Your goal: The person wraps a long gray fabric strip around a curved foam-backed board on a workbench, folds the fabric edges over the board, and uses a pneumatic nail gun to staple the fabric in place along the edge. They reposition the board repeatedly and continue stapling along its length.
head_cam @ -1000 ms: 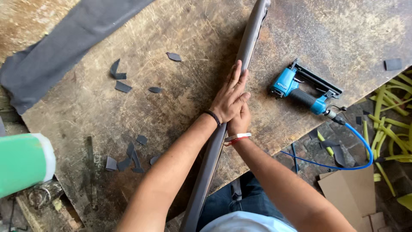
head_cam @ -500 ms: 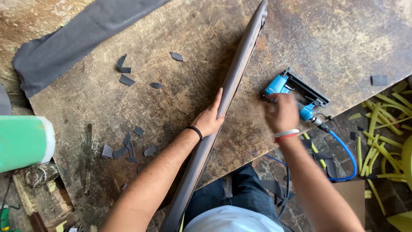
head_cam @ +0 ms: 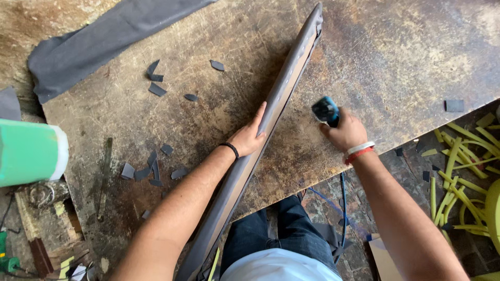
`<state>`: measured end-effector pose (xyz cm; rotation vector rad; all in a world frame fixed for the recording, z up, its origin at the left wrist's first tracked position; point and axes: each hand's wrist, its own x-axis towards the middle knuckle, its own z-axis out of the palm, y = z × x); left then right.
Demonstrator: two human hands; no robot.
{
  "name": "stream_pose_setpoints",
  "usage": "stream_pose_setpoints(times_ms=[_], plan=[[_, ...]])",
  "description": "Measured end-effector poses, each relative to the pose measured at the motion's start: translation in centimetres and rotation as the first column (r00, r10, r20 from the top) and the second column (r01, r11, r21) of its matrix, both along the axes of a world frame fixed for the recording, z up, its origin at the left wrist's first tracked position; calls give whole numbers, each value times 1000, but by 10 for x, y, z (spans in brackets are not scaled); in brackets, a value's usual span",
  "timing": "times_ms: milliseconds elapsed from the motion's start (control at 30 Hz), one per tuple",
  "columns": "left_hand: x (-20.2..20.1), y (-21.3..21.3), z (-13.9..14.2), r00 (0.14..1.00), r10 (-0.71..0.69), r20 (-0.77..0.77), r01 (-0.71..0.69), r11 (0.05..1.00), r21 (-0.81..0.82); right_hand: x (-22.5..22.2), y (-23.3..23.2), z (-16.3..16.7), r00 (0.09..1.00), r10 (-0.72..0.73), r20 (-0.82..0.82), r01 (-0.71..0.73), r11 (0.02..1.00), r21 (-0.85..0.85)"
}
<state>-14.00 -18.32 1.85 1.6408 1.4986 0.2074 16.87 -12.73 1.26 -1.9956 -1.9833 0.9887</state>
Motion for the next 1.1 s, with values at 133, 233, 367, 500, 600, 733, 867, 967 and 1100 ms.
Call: stream_pose_setpoints(times_ms=[133, 233, 367, 500, 600, 733, 867, 967, 1100], plan=[[-1, 0, -7, 999, 13, -51, -19, 995, -101, -25, -23, 18, 956, -121, -269, 69, 979, -194], [-1, 0, -9, 999, 2, -43, -6, 995, -100, -42, -20, 24, 916, -15, -400, 0, 999, -37], [-1, 0, -7, 998, 15, -59, -22, 992, -127, -52, -7, 26, 974, 60, -221, -51, 998, 44], [-1, -1, -8, 999, 10, -34, -11, 999, -48, -55, -11, 27, 969, 146, -199, -133, 988, 78], [0, -1, -9, 1000, 7, -9, -7, 1000, -6, -58, -23, 29, 968, 177, -176, -162, 982, 97], [3, 0, -3, 996, 11, -90, -21, 994, -111, -62, -39, 32, 939, 251, -237, -226, 966, 129], [10, 1, 11, 986, 16, -168, -47, 982, -184, -65, -47, 30, 968, 232, -98, -237, 970, -54], [16, -1, 22, 981, 38, -188, -79, 973, -216, -59, -42, 22, 979, 198, -43, -200, 978, -52], [25, -4, 27, 976, -1, -219, -44, 978, -202, -24, -19, 9, 979, 168, 113, -178, 980, 84]])
